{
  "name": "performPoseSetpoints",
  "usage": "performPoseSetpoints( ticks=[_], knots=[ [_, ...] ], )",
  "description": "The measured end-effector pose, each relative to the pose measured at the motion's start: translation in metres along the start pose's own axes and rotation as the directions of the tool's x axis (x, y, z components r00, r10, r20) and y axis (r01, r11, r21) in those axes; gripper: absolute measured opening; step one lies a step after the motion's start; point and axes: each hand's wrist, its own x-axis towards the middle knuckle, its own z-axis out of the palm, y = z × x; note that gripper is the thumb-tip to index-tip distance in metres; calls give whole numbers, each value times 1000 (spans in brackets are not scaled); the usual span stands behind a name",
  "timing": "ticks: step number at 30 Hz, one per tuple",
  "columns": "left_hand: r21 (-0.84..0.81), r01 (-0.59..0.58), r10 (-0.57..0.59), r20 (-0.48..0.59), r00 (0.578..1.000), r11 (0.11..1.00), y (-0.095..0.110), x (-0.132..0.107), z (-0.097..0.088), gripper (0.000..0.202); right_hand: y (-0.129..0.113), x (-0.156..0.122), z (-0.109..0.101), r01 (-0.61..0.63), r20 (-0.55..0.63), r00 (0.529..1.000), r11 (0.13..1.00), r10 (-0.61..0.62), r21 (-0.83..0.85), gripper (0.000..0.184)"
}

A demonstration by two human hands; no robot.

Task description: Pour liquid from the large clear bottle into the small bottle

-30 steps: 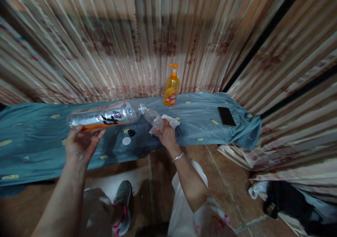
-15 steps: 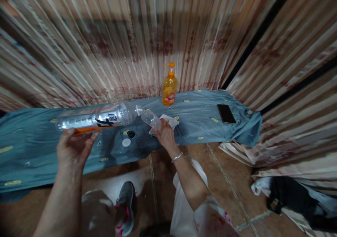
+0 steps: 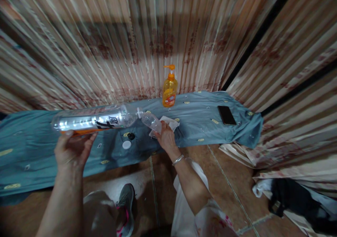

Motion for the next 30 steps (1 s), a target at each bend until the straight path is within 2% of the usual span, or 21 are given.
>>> performPoseSetpoints(
  ticks=[17,30],
  knots=[
    [-4,-38,38,-33,999,999,3,-5,10,30,5,-2,5,24,-33,999,1000,-24,7,58],
    [-65,-65,61,-55,997,996,3,-8,18,28,1,-1,0,3,2,1000,1000,-3,13,56]
  ],
)
